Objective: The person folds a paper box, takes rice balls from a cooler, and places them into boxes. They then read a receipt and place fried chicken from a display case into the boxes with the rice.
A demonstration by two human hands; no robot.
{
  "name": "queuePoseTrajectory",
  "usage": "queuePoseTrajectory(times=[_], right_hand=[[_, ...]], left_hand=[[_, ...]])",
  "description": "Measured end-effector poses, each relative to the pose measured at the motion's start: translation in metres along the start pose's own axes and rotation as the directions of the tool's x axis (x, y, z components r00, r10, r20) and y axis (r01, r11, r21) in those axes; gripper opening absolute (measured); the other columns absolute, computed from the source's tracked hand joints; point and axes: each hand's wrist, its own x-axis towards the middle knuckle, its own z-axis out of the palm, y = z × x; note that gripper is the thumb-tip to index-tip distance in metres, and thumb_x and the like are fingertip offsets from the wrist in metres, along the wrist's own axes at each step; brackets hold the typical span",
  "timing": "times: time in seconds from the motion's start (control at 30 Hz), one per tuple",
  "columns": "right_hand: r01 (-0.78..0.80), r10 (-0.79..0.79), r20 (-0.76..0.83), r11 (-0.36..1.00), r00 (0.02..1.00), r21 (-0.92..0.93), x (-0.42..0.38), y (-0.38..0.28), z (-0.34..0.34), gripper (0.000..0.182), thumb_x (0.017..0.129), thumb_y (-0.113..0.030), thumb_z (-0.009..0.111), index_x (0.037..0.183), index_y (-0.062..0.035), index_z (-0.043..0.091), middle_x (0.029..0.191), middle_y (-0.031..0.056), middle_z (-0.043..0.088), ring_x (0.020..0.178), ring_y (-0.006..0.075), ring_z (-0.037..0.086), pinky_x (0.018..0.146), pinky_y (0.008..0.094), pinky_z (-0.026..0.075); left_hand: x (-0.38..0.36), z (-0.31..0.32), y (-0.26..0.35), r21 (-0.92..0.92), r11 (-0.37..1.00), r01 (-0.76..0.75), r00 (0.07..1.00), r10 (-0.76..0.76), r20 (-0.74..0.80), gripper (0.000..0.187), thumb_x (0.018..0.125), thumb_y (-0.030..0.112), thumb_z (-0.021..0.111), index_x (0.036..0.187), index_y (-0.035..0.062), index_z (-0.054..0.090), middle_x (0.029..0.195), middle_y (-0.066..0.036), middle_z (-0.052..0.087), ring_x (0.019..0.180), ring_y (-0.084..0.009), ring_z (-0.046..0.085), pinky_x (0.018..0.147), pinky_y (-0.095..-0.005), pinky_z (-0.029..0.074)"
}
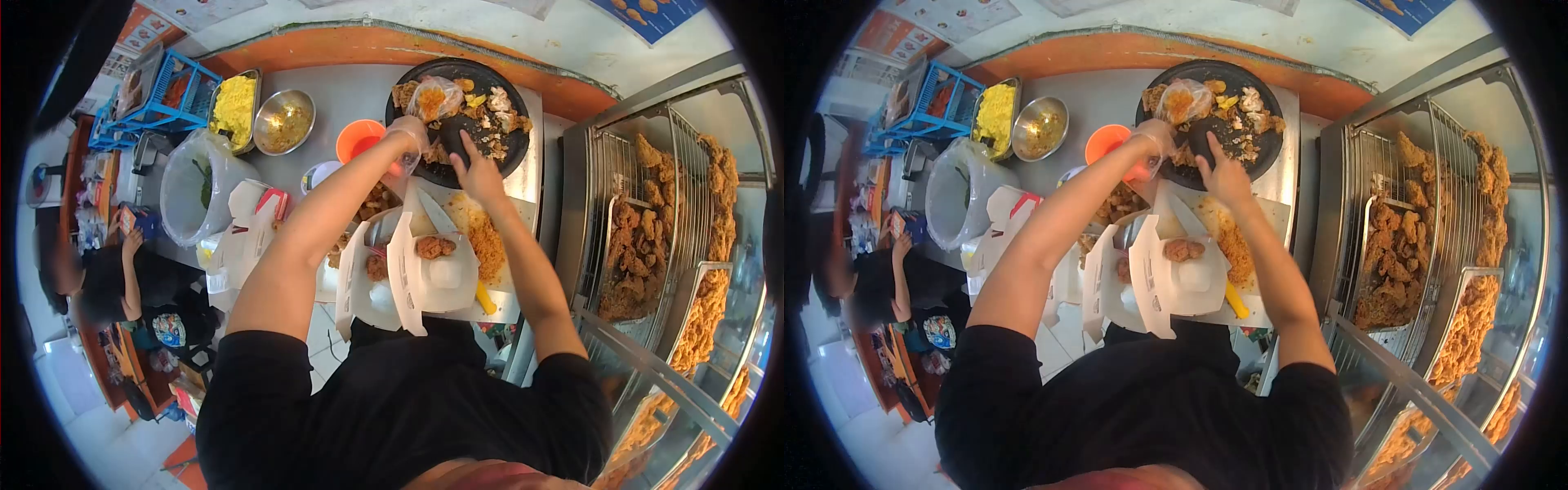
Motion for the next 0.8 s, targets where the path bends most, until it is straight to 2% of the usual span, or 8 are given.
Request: queuePoseTrajectory(times=[0.13, 0.2, 0.3, 0.4, 0.53, 0.63, 0.73, 0.8], right_hand=[[-0.042, 0.043, 0.038, 0.999, 0.998, -0.030, 0.014, -0.012, -0.032, 0.062, 0.100, -0.050, 0.055, 0.151, -0.0149, 0.048, 0.108, 0.0334, 0.068, 0.105, 0.0506, 0.065, 0.093, 0.0514, 0.052], [-0.135, 0.135, -0.005, 0.989, 0.991, 0.058, 0.017, -0.049, -0.053, 0.061, 0.100, -0.048, 0.056, 0.151, -0.0152, 0.048, 0.107, 0.0325, 0.069, 0.101, 0.0506, 0.066, 0.088, 0.0521, 0.053], [0.094, -0.091, -0.120, 0.995, 0.989, 0.019, -0.021, -0.030, 0.000, 0.059, 0.100, -0.046, 0.057, 0.152, -0.0210, 0.047, 0.106, 0.0318, 0.070, 0.099, 0.0494, 0.067, 0.085, 0.0533, 0.055], [-0.143, 0.173, 0.214, 0.978, 0.961, -0.149, -0.018, -0.038, -0.010, 0.057, 0.100, -0.046, 0.057, 0.151, -0.0211, 0.049, 0.106, 0.0301, 0.070, 0.097, 0.0492, 0.068, 0.086, 0.0534, 0.055], [-0.093, 0.100, -0.070, 0.991, 0.993, 0.100, 0.003, -0.051, -0.038, 0.055, 0.098, -0.045, 0.061, 0.148, -0.0222, 0.053, 0.089, 0.0308, 0.070, 0.088, 0.0503, 0.068, 0.080, 0.0537, 0.054], [-0.132, 0.138, -0.229, 0.990, 0.964, 0.043, -0.006, -0.041, -0.021, 0.055, 0.098, -0.044, 0.062, 0.147, -0.0222, 0.054, 0.085, 0.0296, 0.070, 0.086, 0.0500, 0.068, 0.079, 0.0521, 0.055], [-0.083, 0.082, -0.037, 0.996, 0.996, -0.027, 0.001, 0.010, -0.002, 0.057, 0.097, -0.046, 0.063, 0.148, -0.0234, 0.053, 0.098, 0.0303, 0.071, 0.095, 0.0484, 0.068, 0.086, 0.0504, 0.054], [-0.076, 0.079, -0.060, 0.996, 0.995, 0.050, 0.009, 0.026, -0.016, 0.059, 0.097, -0.047, 0.063, 0.149, -0.0217, 0.053, 0.116, 0.0288, 0.069, 0.107, 0.0442, 0.068, 0.092, 0.0469, 0.053]], left_hand=[[-0.006, -0.018, 0.001, 0.272, 0.945, -0.180, 0.977, 0.141, 0.159, 0.024, 0.077, 0.021, 0.070, 0.095, 0.0082, 0.080, 0.102, -0.018, 0.075, 0.102, -0.0320, 0.073, 0.086, -0.0401, 0.058], [0.005, -0.008, -0.016, 0.118, 0.979, -0.165, 0.985, 0.171, -0.038, 0.024, 0.076, 0.021, 0.071, 0.094, 0.0074, 0.080, 0.102, -0.018, 0.075, 0.101, -0.0323, 0.073, 0.085, -0.0404, 0.058], [-0.005, -0.005, -0.015, 0.111, 0.986, -0.122, 0.991, 0.126, -0.032, 0.024, 0.075, 0.020, 0.073, 0.094, 0.0060, 0.080, 0.103, -0.018, 0.075, 0.102, -0.0327, 0.073, 0.084, -0.0404, 0.058], [-0.019, -0.015, -0.007, 0.130, 0.986, -0.100, 0.990, 0.112, -0.089, 0.023, 0.075, 0.018, 0.073, 0.093, 0.0062, 0.080, 0.102, -0.020, 0.074, 0.099, -0.0327, 0.073, 0.082, -0.0412, 0.058], [-0.048, -0.041, 0.016, 0.105, 0.987, -0.123, 0.992, 0.125, -0.008, 0.019, 0.072, 0.017, 0.071, 0.085, 0.0062, 0.080, 0.097, -0.020, 0.074, 0.096, -0.0325, 0.073, 0.080, -0.0434, 0.058], [-0.040, -0.016, 0.013, 0.085, 0.975, -0.206, 0.978, 0.207, -0.005, 0.052, 0.073, 0.025, 0.075, 0.119, 0.0018, 0.069, 0.109, -0.020, 0.073, 0.105, -0.0346, 0.071, 0.088, -0.0440, 0.056], [-0.057, -0.021, 0.035, 0.113, 0.975, -0.194, 0.978, 0.183, 0.100, 0.087, 0.070, 0.038, 0.083, 0.139, -0.0006, 0.049, 0.118, -0.023, 0.070, 0.111, -0.0368, 0.068, 0.093, -0.0435, 0.055], [-0.053, -0.010, 0.041, 0.108, 0.953, -0.282, 0.954, 0.290, -0.076, 0.101, 0.066, 0.045, 0.087, 0.143, -0.0024, 0.042, 0.119, -0.025, 0.069, 0.112, -0.0375, 0.067, 0.095, -0.0426, 0.054]])
